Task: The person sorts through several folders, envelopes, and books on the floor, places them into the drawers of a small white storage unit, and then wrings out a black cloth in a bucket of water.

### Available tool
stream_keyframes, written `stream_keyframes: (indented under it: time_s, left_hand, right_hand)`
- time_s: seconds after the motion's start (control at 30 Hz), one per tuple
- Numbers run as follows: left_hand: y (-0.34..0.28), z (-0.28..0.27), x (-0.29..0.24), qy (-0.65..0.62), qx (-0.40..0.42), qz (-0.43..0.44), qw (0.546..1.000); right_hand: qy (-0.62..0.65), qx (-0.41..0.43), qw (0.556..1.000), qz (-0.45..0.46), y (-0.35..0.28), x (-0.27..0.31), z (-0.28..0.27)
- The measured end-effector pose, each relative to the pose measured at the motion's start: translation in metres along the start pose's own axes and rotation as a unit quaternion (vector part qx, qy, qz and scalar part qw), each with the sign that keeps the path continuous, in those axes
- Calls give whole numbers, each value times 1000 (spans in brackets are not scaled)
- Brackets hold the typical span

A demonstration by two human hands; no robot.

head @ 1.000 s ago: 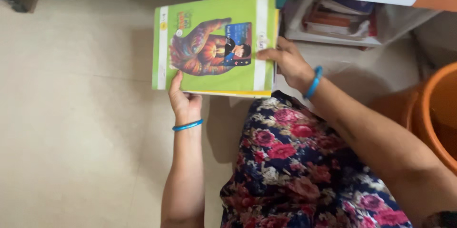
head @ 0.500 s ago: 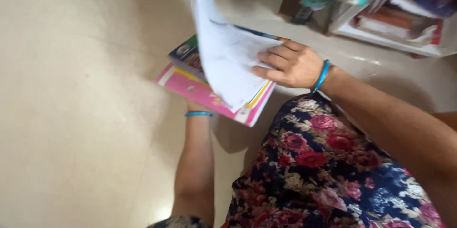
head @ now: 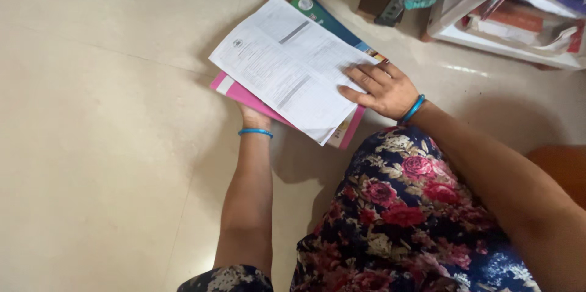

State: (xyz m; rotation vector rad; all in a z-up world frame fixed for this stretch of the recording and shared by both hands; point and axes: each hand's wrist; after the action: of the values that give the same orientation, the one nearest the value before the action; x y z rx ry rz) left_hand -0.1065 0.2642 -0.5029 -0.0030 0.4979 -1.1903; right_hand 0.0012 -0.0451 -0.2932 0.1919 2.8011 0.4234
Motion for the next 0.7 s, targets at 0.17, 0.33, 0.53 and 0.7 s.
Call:
stream_keyframes:
  time_s: [0.17,0.33,0.53,0.7]
  left_hand:
    - [-3,53,-1,-4,92,14,996]
    - [-13,102,-20,236,13,-6,972]
    - [-10,105,17,70,-41,-122,989]
    - [17,100,32,88,-8,-72,993]
  right_hand:
    - [49,31,997,52,-6,5,4]
    - [343,14,907,244,1,3,-11]
    - [587,-73,759,272,18,-4,-9]
    - [666,-171,639,345,-2,-1,26]
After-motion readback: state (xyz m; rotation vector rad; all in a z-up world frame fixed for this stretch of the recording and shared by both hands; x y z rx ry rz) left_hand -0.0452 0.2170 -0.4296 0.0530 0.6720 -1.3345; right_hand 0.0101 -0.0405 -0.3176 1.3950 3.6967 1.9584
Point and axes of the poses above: each hand's wrist, its own y-axis towards the middle knuckle, its own z-axis out of the palm, x = y × z, and after that the axes turned 8 degrees about x, right-handed
